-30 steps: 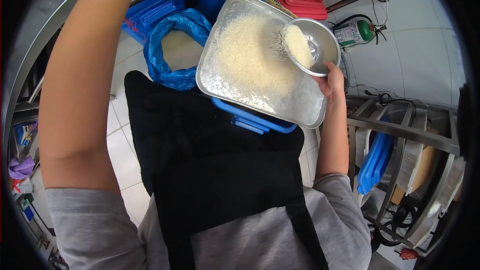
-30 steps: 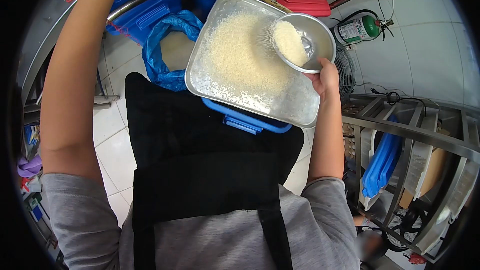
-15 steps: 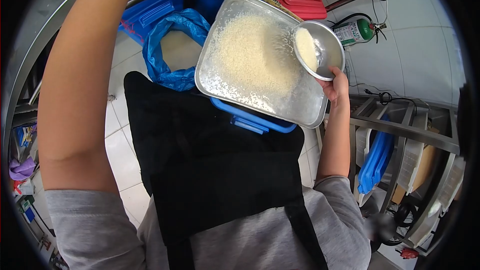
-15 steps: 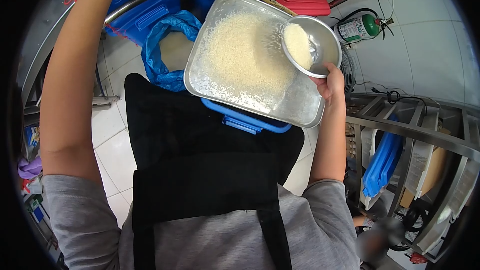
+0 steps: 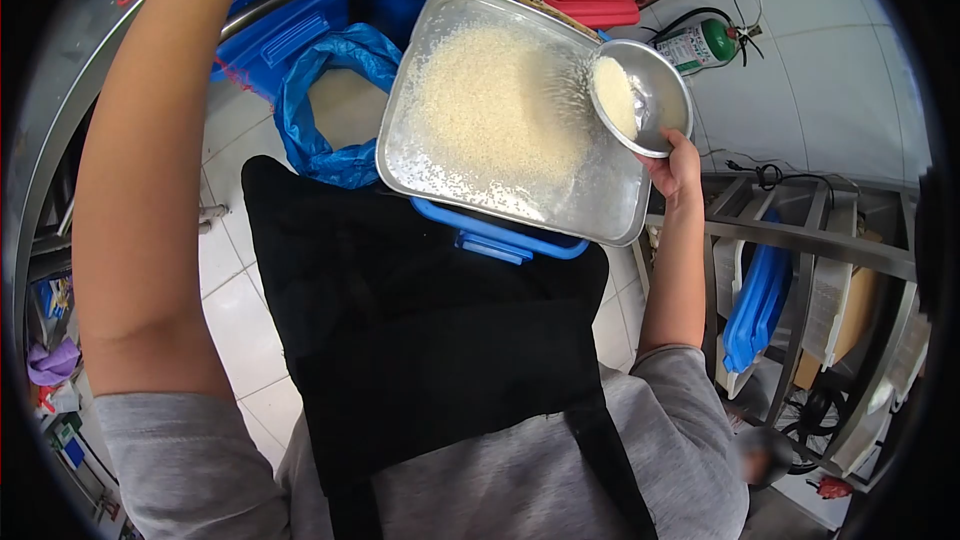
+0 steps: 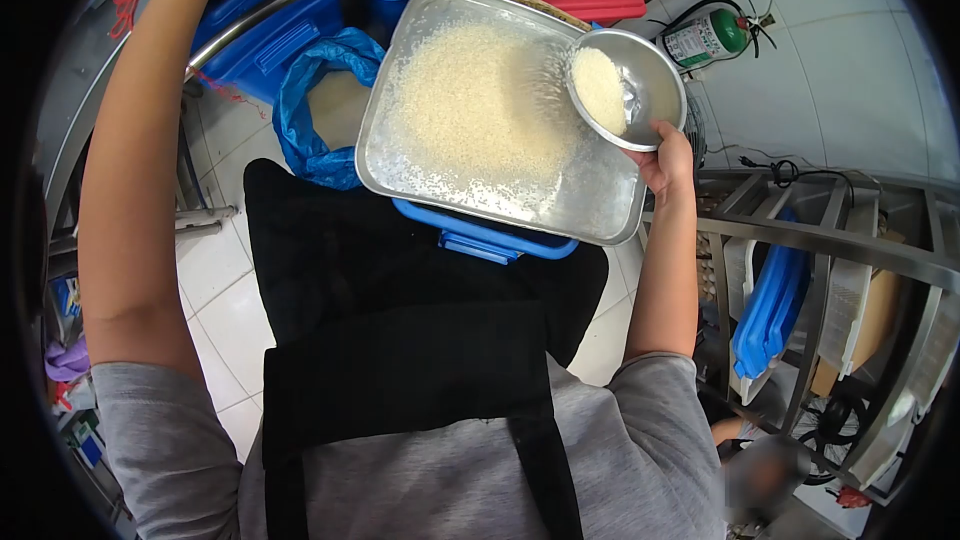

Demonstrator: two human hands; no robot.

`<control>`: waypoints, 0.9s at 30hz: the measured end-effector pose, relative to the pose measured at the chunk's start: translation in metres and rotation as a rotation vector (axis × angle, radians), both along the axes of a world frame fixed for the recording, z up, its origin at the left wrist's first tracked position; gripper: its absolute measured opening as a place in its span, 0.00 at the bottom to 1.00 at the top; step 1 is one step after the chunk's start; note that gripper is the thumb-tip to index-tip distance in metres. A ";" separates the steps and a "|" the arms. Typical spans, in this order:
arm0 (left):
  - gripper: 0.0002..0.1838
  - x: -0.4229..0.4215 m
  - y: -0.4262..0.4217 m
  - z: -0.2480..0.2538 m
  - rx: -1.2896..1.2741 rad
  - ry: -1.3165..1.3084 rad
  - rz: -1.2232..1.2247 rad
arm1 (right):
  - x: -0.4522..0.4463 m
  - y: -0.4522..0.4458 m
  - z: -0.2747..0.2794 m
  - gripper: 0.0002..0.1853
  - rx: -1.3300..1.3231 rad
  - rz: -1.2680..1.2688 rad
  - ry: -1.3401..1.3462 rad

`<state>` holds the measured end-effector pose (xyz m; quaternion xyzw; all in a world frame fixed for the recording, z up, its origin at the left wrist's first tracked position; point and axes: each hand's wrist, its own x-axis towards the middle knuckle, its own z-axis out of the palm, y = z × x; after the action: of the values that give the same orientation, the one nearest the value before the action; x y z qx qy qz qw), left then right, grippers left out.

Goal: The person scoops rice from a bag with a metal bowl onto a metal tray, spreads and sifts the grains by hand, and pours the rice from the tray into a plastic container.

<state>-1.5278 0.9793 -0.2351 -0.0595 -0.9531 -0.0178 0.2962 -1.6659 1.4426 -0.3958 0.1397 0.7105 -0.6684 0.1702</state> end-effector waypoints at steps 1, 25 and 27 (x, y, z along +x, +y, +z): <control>0.17 0.003 0.005 0.001 -0.014 0.030 0.022 | 0.001 0.000 0.000 0.20 -0.083 -0.051 -0.055; 0.17 0.004 0.025 0.010 0.093 -0.017 0.056 | 0.006 0.022 0.011 0.21 0.155 -0.009 0.109; 0.17 0.004 0.030 0.012 0.130 -0.035 0.054 | 0.008 0.025 0.013 0.21 0.311 0.040 0.222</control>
<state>-1.5243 1.0090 -0.2227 -0.0143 -0.9563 -0.0727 0.2830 -1.6578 1.4675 -0.3829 0.0757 0.8222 -0.5584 0.0805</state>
